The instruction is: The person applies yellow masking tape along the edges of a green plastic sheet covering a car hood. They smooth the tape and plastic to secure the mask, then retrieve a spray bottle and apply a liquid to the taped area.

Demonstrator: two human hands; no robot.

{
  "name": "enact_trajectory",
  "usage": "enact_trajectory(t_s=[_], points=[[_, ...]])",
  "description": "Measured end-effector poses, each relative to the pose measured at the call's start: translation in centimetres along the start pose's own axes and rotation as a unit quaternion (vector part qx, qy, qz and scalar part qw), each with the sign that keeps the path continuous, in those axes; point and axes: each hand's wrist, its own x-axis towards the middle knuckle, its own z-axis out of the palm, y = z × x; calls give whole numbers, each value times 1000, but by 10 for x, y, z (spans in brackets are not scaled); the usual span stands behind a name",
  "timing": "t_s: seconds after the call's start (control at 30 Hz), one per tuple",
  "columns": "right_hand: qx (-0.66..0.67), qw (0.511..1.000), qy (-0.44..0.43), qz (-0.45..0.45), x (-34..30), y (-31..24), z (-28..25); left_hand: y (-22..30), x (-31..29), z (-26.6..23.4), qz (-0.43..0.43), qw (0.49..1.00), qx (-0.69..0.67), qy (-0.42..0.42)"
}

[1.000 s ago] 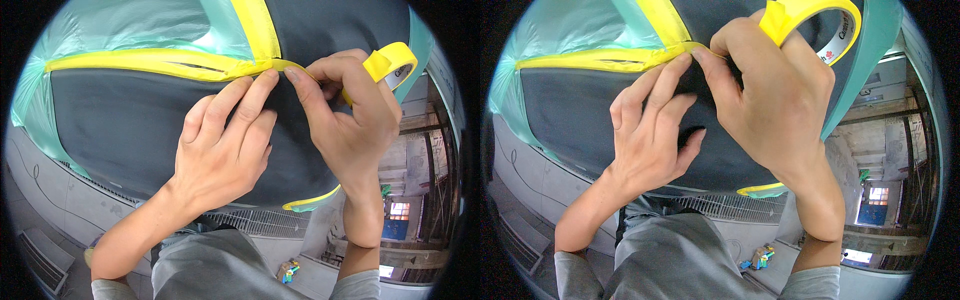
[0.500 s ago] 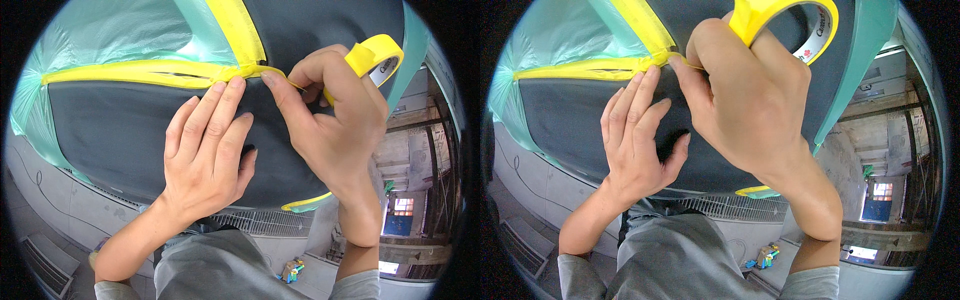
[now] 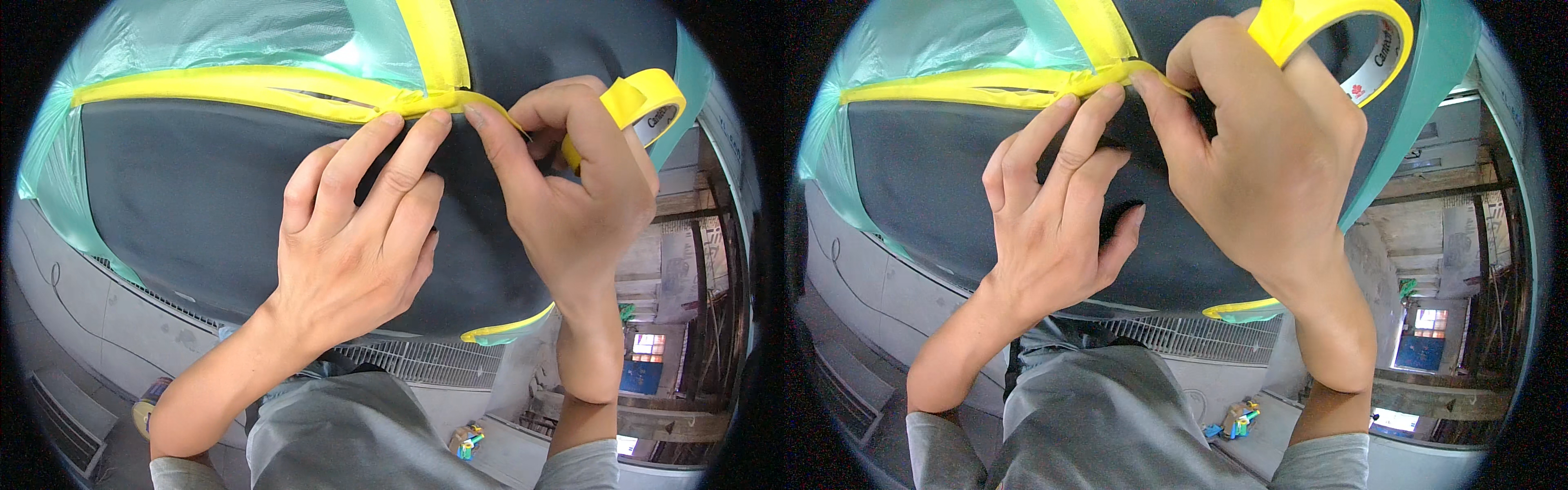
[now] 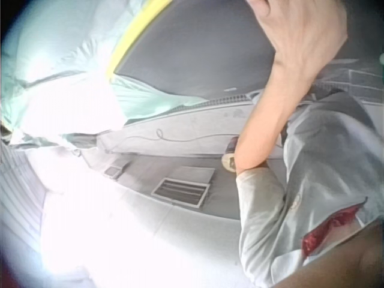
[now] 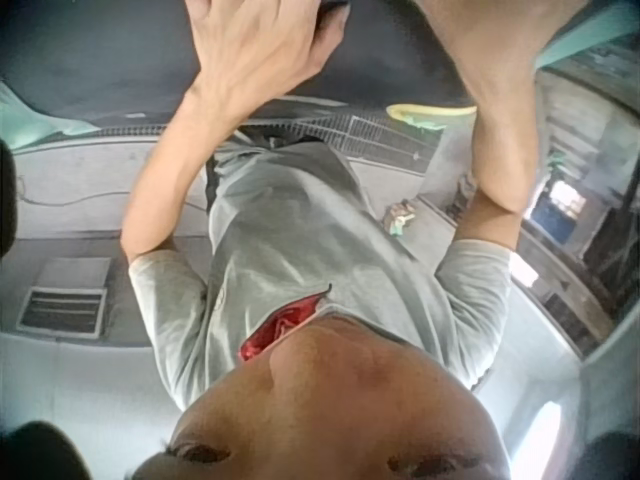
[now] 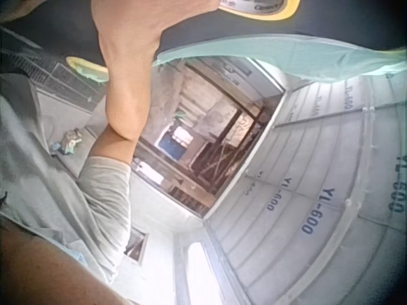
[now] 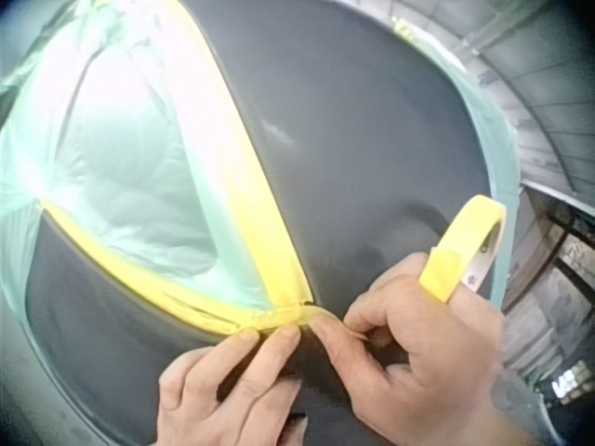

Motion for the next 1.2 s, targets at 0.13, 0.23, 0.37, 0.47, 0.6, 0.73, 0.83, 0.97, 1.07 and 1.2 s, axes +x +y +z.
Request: enact_trajectory(t_s=[0.13, 0.23, 0.37, 0.47, 0.6, 0.73, 0.83, 0.97, 1.07, 1.2], points=[[-8, 995, 38, -88, 1, 3, 2, -1, -2, 2, 14, 999, -17, 43], [-55, 991, -20, -117, 5, 14, -6, -1, -2, 6, 42, 995, -37, 78], [-49, 992, -19, -117, 1, 19, -6, 0, -1, 9, 19, 997, -50, 51], [-51, 991, -15, -120, 1, 17, -3, 1, 0, 7, 20, 999, -32, 24], [4, 993, 11, -116, 4, 13, 1, 3, 4, 8, 7, 999, -36, 33], [-8, 990, 25, -138, 8, 12, 4, 7, 5, 14, -5, 998, -35, 56], [-42, 988, 16, -145, 10, 10, 3, 11, 5, 17, -16, 997, -38, 69], [-59, 989, -20, -133, 12, 5, -3, 10, 5, 19, -17, 995, -46, 88], [-31, 989, 6, -147, 15, 5, 2, 11, 5, 18, -29, 995, -28, 89], [-51, 988, -15, -145, 15, 2, -3, 12, 3, 15, -27, 996, -56, 58]])
